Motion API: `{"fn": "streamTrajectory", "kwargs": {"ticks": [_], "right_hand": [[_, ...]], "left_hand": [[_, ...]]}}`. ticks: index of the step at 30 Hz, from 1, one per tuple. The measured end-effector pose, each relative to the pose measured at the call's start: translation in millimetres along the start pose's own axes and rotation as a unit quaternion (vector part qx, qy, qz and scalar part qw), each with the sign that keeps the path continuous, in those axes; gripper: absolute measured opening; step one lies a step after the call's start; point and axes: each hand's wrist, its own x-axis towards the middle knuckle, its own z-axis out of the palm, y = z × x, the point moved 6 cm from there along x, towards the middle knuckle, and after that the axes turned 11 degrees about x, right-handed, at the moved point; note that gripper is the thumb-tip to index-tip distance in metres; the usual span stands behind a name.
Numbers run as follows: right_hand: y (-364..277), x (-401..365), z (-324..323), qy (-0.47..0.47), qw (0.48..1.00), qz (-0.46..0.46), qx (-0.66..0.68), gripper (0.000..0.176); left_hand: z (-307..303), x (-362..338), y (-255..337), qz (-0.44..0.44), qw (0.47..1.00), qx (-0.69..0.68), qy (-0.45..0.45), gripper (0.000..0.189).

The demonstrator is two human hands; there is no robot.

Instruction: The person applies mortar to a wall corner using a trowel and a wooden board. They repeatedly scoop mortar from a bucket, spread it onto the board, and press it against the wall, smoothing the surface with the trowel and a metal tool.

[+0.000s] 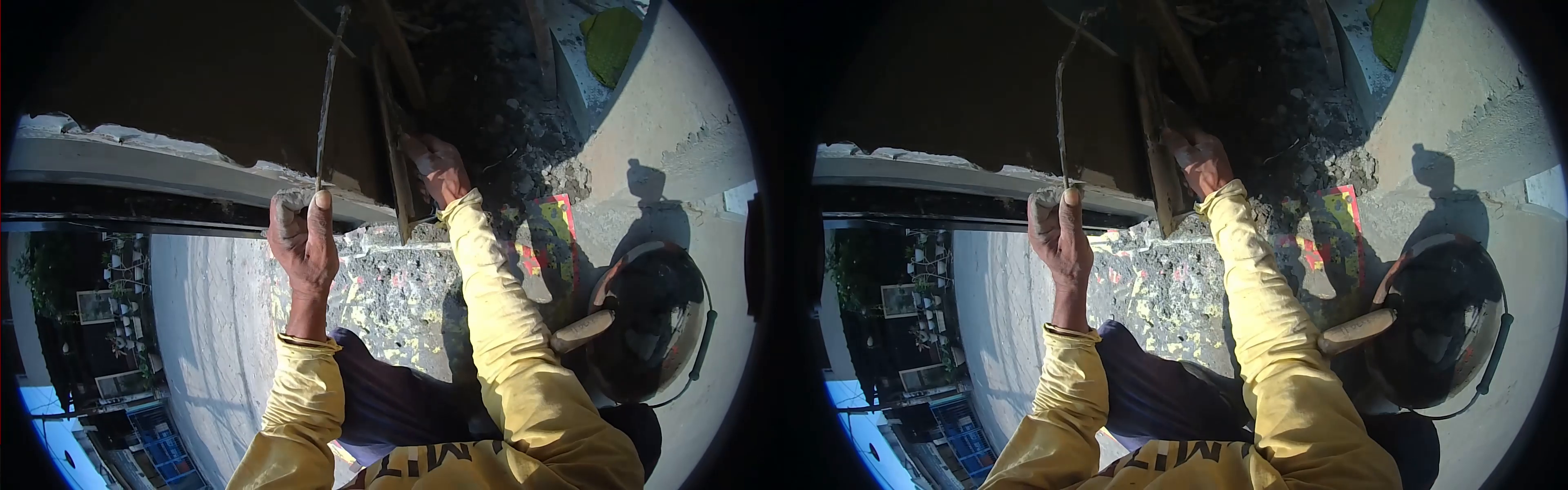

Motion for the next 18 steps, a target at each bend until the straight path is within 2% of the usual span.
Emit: {"fn": "streamTrajectory", "kwargs": {"ticks": [1,3,5,6,7,9,10,12,14,17,18], "right_hand": [[-10.0,-6.3,3.9,-0.011,0.998,-0.06,-0.019,0.035],[-25.8,-36.9,12.7,-0.038,0.993,-0.101,-0.051,0.031],[-21.0,-66.2,14.4,-0.114,0.993,-0.04,-0.017,0.036],[-26.0,-82.0,14.4,-0.121,0.988,-0.038,0.092,0.036],[-12.6,-86.8,10.9,-0.06,0.987,-0.055,0.135,0.028],[24.7,-77.8,-16.7,0.026,0.99,0.079,0.11,0.031],[50.5,-63.8,-28.2,0.075,0.985,0.054,0.145,0.033],[93.1,-32.6,-46.6,0.117,0.976,0.074,0.166,0.034],[112.4,-11.0,-54.9,0.103,0.969,0.172,0.144,0.034],[95.1,18.4,-43.9,0.037,0.979,0.191,0.067,0.051],[85.2,21.1,-36.6,0.01,0.967,0.214,0.135,0.05]], "left_hand": [[-0.8,0.1,-0.6,0.001,1.0,0.005,-0.001,0.01],[-0.7,0.0,-2.4,0.003,1.0,0.014,-0.004,0.01],[0.3,0.4,0.8,-0.002,1.0,0.008,0.006,0.01],[1.2,0.5,1.9,0.001,1.0,0.006,0.01,0.01],[1.2,0.2,2.5,0.003,1.0,0.004,0.014,0.01],[-0.3,0.3,4.5,0.013,0.999,0.048,0.011,0.009],[-0.6,1.0,5.9,0.021,0.997,0.068,0.009,0.009],[-0.6,-1.6,0.4,0.009,1.0,0.028,0.011,0.009],[1.5,-0.3,-0.9,0.011,1.0,0.001,0.011,0.009],[1.5,-0.7,0.1,0.013,1.0,-0.013,0.01,0.008],[1.6,-0.8,-0.1,0.005,1.0,-0.019,0.007,0.008]]}}
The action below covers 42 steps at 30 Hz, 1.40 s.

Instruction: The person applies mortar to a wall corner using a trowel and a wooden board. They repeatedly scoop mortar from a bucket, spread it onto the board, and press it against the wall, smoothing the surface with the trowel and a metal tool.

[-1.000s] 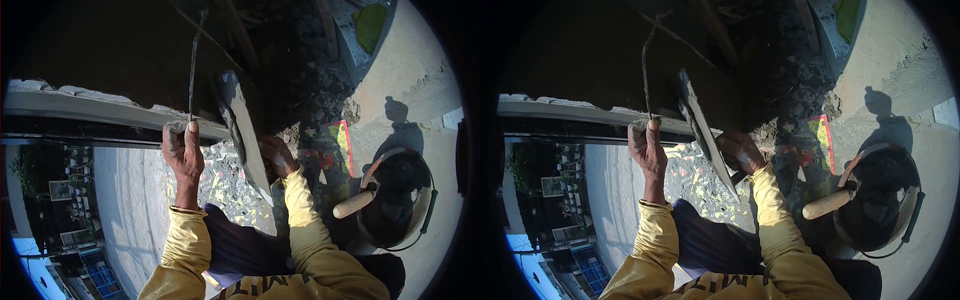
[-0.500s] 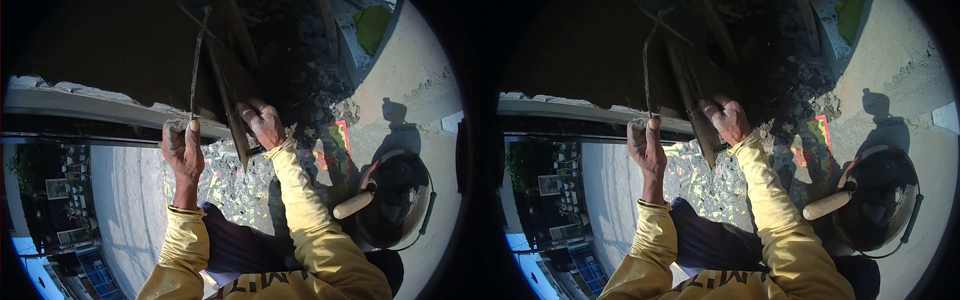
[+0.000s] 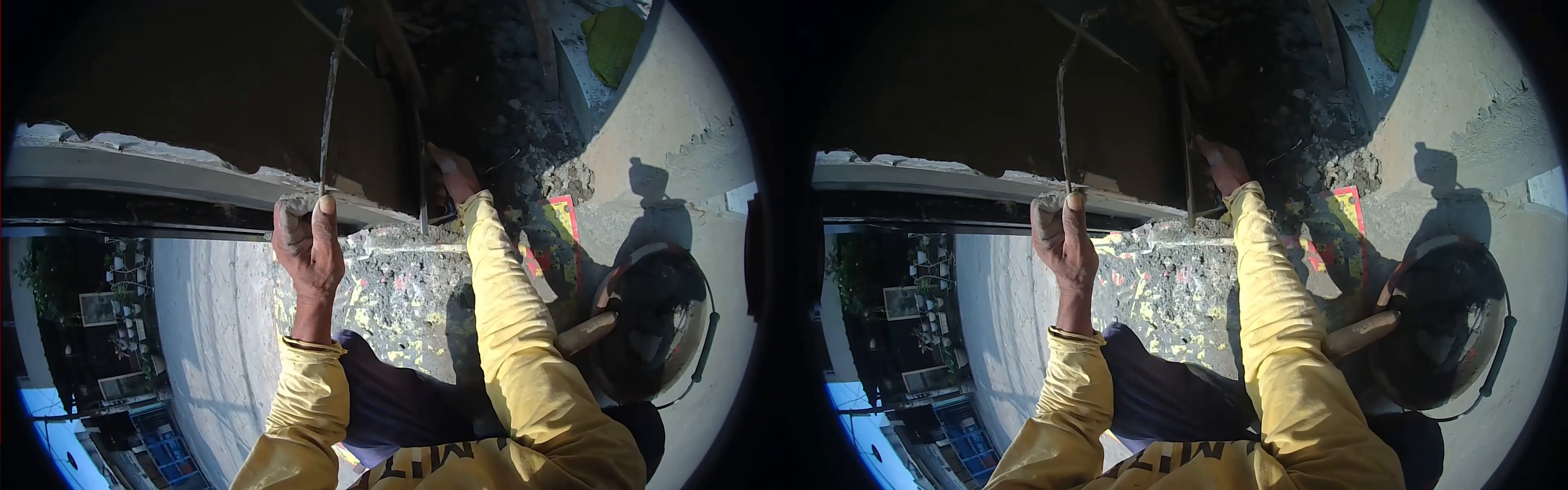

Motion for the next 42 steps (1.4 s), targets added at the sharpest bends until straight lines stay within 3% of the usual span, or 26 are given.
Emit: {"fn": "streamTrajectory", "kwargs": {"ticks": [3,4,8,10,11,13,14,17,20,23,26,27,29,30,31,33,36,39,41,42], "right_hand": [[-51.7,-11.1,35.4,-0.041,0.997,-0.048,-0.046,0.047],[-64.3,-24.9,49.4,-0.029,0.998,-0.046,-0.012,0.033],[-70.3,-68.7,71.9,-0.108,0.947,-0.296,-0.063,0.029],[-44.8,-96.5,66.8,-0.146,0.966,-0.204,-0.056,0.03],[-29.4,-114.0,59.3,-0.161,0.982,-0.085,-0.045,0.032],[3.5,-124.2,37.7,-0.164,0.985,-0.049,0.031,0.033],[10.7,-127.5,25.8,-0.079,0.995,-0.012,0.063,0.031],[38.5,-88.6,-16.9,0.053,0.992,-0.071,0.094,0.036],[39.8,-51.2,-17.9,0.088,0.993,-0.066,0.042,0.037],[5.5,-35.0,13.1,0.051,0.98,-0.154,-0.115,0.036],[-23.1,-95.3,50.2,-0.009,0.962,-0.236,-0.135,0.034],[-17.1,-107.4,50.0,-0.03,0.94,-0.263,-0.214,0.031],[-5.9,-127.9,45.3,-0.048,0.958,-0.271,-0.083,0.03],[1.3,-119.7,30.5,-0.001,0.945,-0.319,-0.076,0.03],[22.7,-99.3,4.1,0.05,0.978,-0.199,-0.034,0.032],[64.4,-63.7,-41.1,0.138,0.988,-0.005,0.066,0.036],[88.3,-19.9,-57.1,0.127,0.989,0.045,0.062,0.036],[61.2,6.4,-43.5,0.088,0.996,-0.002,-0.016,0.04],[31.2,0.8,-18.0,0.032,0.997,0.057,0.033,0.038],[5.5,-9.6,2.3,0.016,0.999,0.044,0.01,0.038]], "left_hand": [[-1.7,-0.7,-1.9,0.001,1.0,0.007,-0.003,0.007],[-1.6,-0.7,-2.1,0.001,1.0,0.008,-0.002,0.007],[-0.9,0.0,-4.4,-0.003,1.0,0.008,0.006,0.008],[-1.8,-0.1,-2.2,0.002,1.0,0.026,0.01,0.009],[-1.7,-0.5,-1.1,0.004,0.999,0.036,0.012,0.009],[-1.0,0.2,2.0,0.004,0.999,0.048,0.019,0.012],[-1.2,0.1,0.9,0.004,0.999,0.048,0.02,0.012],[-2.0,-1.4,-1.5,0.003,0.999,0.044,0.023,0.012],[-0.8,-0.4,-2.1,0.004,0.999,0.031,0.015,0.011],[-2.9,-0.5,-2.4,0.007,0.999,0.033,0.009,0.01],[-1.2,0.9,-1.6,0.011,0.999,0.037,0.007,0.01],[-2.0,0.6,-2.1,0.013,0.999,0.039,0.011,0.01],[-1.3,0.6,-2.1,0.011,0.999,0.04,0.01,0.01],[-0.6,0.3,-0.6,0.007,0.999,0.038,0.009,0.01],[-1.2,-0.3,0.6,0.003,0.999,0.037,0.01,0.009],[-2.5,-0.3,1.2,0.012,0.998,0.059,0.006,0.009],[0.1,0.5,-1.1,0.005,1.0,0.02,0.002,0.007],[0.5,0.5,-1.6,0.011,1.0,0.008,0.004,0.006],[0.1,3.1,-1.3,0.012,1.0,0.012,0.007,0.007],[-0.3,3.1,-2.9,0.01,1.0,0.016,0.005,0.008]]}}
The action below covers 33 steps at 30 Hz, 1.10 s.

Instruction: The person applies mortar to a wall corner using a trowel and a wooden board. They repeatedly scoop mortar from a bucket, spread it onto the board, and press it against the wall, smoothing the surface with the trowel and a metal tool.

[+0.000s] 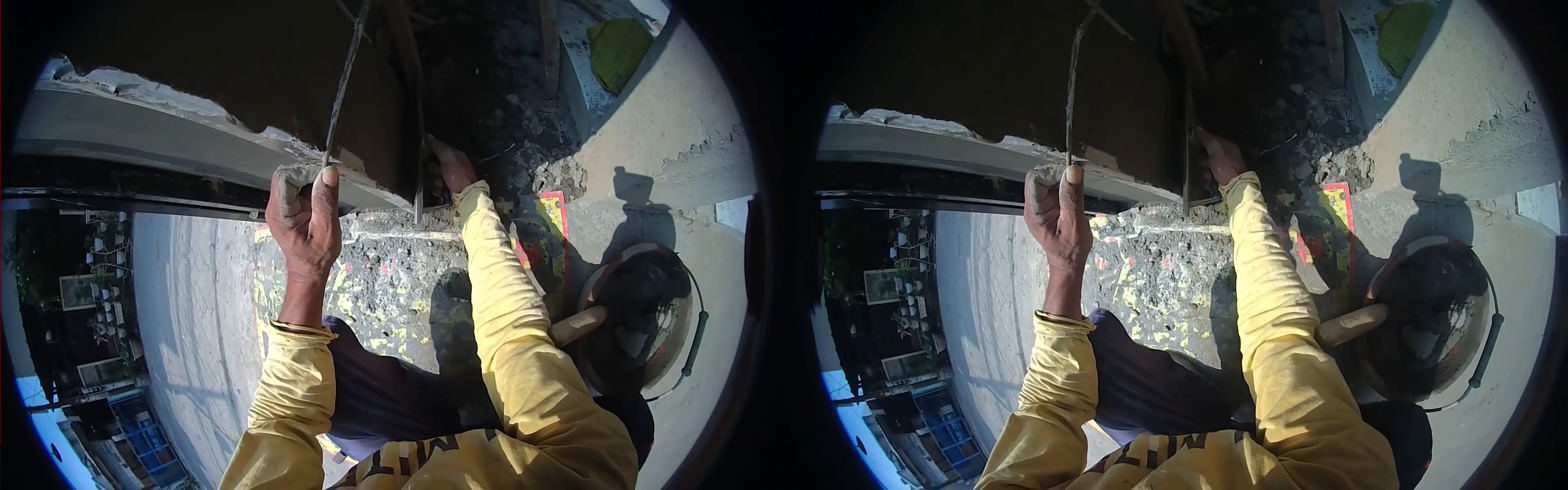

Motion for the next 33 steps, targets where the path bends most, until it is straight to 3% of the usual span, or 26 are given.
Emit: {"fn": "streamTrajectory", "kwargs": {"ticks": [3,5,7,8,9,12,14,16,19,21,24,28,31,32,33], "right_hand": [[-39.1,-37.9,41.2,0.028,0.997,-0.067,-0.039,0.036],[-56.8,-89.1,69.3,-0.024,0.976,-0.196,-0.095,0.037],[-60.2,-132.6,85.3,-0.13,0.908,-0.375,-0.136,0.037],[-40.7,-139.5,74.6,-0.112,0.959,-0.24,-0.104,0.036],[-21.3,-137.9,59.3,-0.108,0.975,-0.178,-0.072,0.033],[37.8,-85.4,-16.0,-0.031,0.994,-0.099,0.038,0.026],[54.3,-52.7,-57.0,0.076,0.995,-0.053,0.045,0.03],[65.3,-30.3,-80.5,0.106,0.993,0.001,0.056,0.036],[79.3,9.6,-88.6,0.088,0.996,-0.014,-0.005,0.038],[78.3,38.1,-82.1,0.077,0.994,-0.08,-0.025,0.039],[63.4,49.3,-57.9,0.042,0.997,-0.051,-0.036,0.036],[23.5,-25.9,0.4,0.043,0.994,-0.086,-0.054,0.029],[15.2,-86.3,29.8,0.007,0.973,-0.21,-0.095,0.027],[13.2,-111.3,38.3,-0.023,0.979,-0.184,-0.088,0.028],[3.7,-126.9,45.5,-0.04,0.943,-0.276,-0.179,0.028]], "left_hand": [[-1.8,0.9,2.5,0.001,1.0,0.009,-0.004,0.009],[-2.6,-0.2,1.0,-0.007,1.0,0.017,-0.007,0.009],[-2.4,0.6,6.7,0.0,0.998,0.059,0.001,0.011],[-1.1,0.6,9.5,-0.007,0.999,0.037,0.003,0.011],[-0.5,-0.1,10.4,-0.015,1.0,0.015,0.005,0.011],[-0.3,0.1,7.5,-0.001,0.999,0.032,0.013,0.011],[-0.6,-0.7,4.8,-0.001,1.0,0.016,0.018,0.01],[-1.0,-0.7,5.5,0.015,0.999,0.027,0.015,0.009],[-0.1,0.3,7.3,0.013,1.0,0.017,0.013,0.009],[1.5,-0.7,5.0,0.01,1.0,0.008,0.007,0.007],[-0.5,-0.9,2.5,0.017,1.0,0.006,-0.004,0.005],[-1.0,-0.8,4.2,-0.004,1.0,0.006,0.002,0.008],[0.1,0.3,5.2,0.008,1.0,0.018,0.008,0.006],[-0.1,0.7,8.5,0.012,1.0,0.025,0.01,0.006],[-1.0,1.1,9.7,0.018,0.999,0.034,0.013,0.005]]}}
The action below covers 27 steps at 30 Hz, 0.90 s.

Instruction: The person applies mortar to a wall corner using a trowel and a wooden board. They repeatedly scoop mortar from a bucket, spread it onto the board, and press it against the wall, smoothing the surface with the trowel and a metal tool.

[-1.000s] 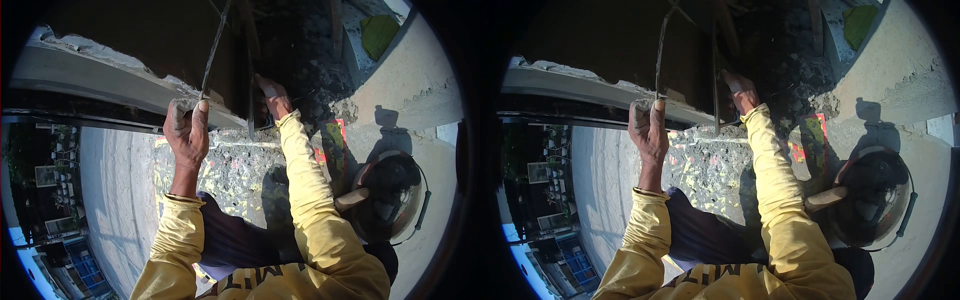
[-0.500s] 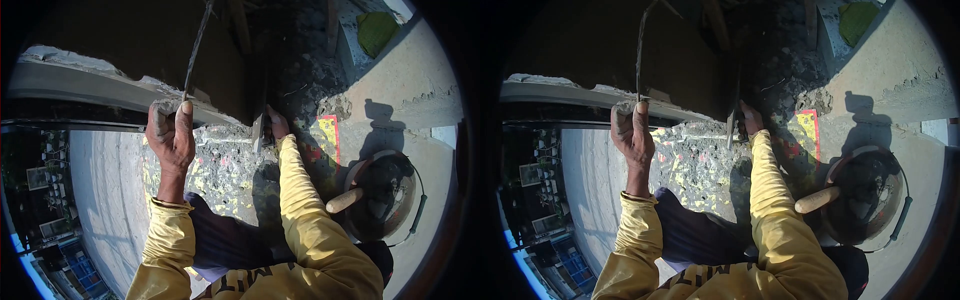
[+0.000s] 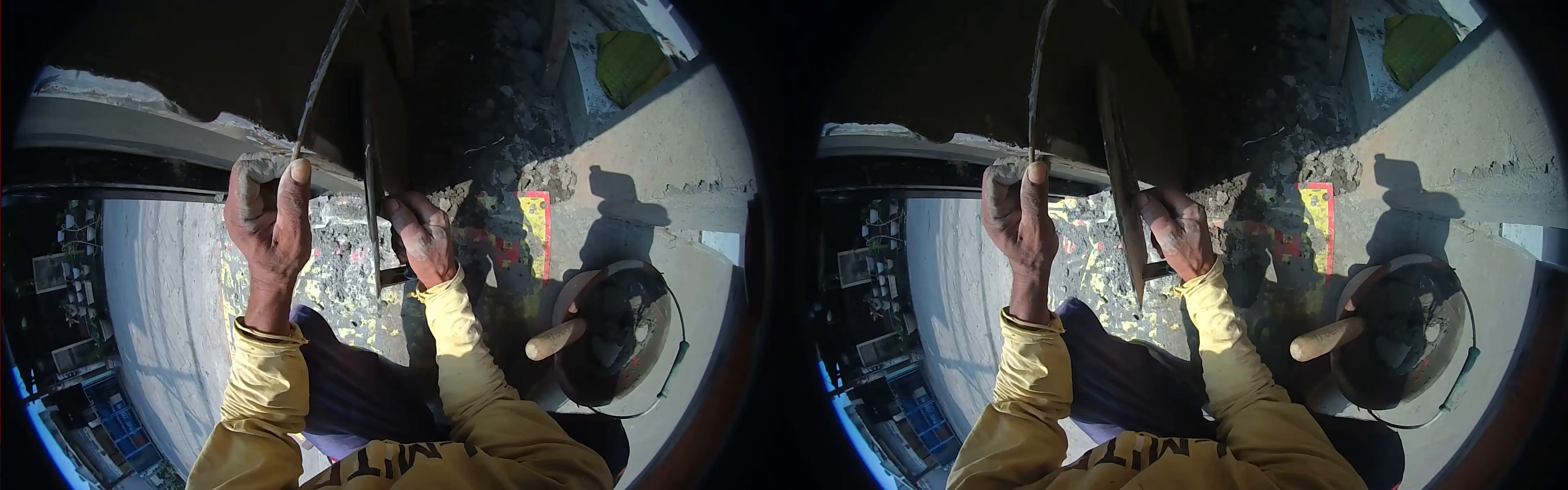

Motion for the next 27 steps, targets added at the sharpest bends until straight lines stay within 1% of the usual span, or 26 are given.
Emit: {"fn": "streamTrajectory", "kwargs": {"ticks": [1,2,3,4,6,9,10,12,14,15,16,17,18,19,20,22,23,25,26,27], "right_hand": [[6.0,-5.8,-4.2,-0.013,0.999,0.031,0.035,0.028],[14.1,-10.3,-10.4,-0.025,0.995,0.062,0.069,0.027],[21.8,-3.6,-21.3,0.033,0.996,0.043,0.067,0.026],[51.5,-2.2,-41.6,0.079,0.98,0.156,0.097,0.027],[94.7,16.4,-62.8,0.184,0.956,0.178,0.143,0.031],[121.5,50.2,-57.7,0.187,0.965,0.124,0.135,0.034],[111.7,52.5,-49.6,0.202,0.959,0.168,0.108,0.033],[105.9,60.2,-39.0,0.18,0.969,0.143,0.09,0.034],[102.7,40.9,-25.4,0.159,0.986,0.028,0.042,0.033],[87.5,16.6,-13.2,0.126,0.991,0.025,0.038,0.03],[75.9,-9.9,-2.4,0.112,0.993,0.034,0.027,0.03],[64.1,-36.7,8.4,0.098,0.994,0.042,0.015,0.03],[74.2,-59.9,12.6,0.048,0.989,0.127,0.063,0.027],[72.5,-73.0,12.2,0.028,0.999,0.03,-0.004,0.026],[73.6,-80.2,10.2,0.008,0.999,-0.04,-0.009,0.024],[100.5,-79.6,-12.0,0.049,0.996,0.044,0.058,0.025],[111.2,-68.4,-29.0,0.09,0.989,0.1,0.056,0.029],[150.4,-44.6,-54.3,0.182,0.945,0.193,0.194,0.033],[144.1,-30.3,-64.7,0.187,0.945,0.202,0.174,0.031],[170.8,-18.6,-77.7,0.193,0.934,0.249,0.167,0.031]], "left_hand": [[-0.5,-0.7,-2.7,0.016,1.0,0.006,0.008,0.005],[0.0,-1.5,-4.3,0.013,1.0,0.001,0.009,0.005],[0.7,-2.3,-4.6,0.01,1.0,-0.005,0.011,0.005],[0.4,-2.8,-5.0,0.007,1.0,-0.012,0.015,0.005],[-0.3,-3.6,-7.1,0.005,1.0,-0.007,0.011,0.005],[0.8,-2.5,-6.5,0.009,1.0,-0.009,-0.002,0.005],[0.5,-3.4,-5.7,0.009,1.0,-0.009,-0.008,0.005],[0.0,-4.3,-9.4,0.004,1.0,-0.007,-0.011,0.006],[-0.9,-3.6,-9.4,0.003,1.0,-0.005,-0.012,0.006],[-1.4,-3.2,-8.8,0.002,1.0,-0.004,-0.014,0.006],[-0.4,-3.5,-7.3,0.001,1.0,-0.004,-0.019,0.006],[1.1,-1.2,-4.8,-0.011,1.0,-0.025,0.003,0.007],[1.5,-0.9,-4.1,-0.009,1.0,-0.015,0.006,0.007],[0.5,-1.3,-4.0,-0.008,1.0,-0.002,0.006,0.008],[-0.9,-1.8,-3.9,-0.006,1.0,0.011,0.004,0.008],[-1.5,-2.7,-4.4,-0.009,1.0,0.002,0.004,0.008],[-1.0,-2.7,-4.9,-0.012,1.0,-0.003,0.003,0.008],[1.0,-3.4,-5.4,-0.025,0.999,-0.024,-0.003,0.008],[1.7,-2.7,-4.9,-0.015,1.0,-0.022,0.003,0.008],[1.7,-2.4,-5.5,-0.007,1.0,-0.017,0.008,0.008]]}}
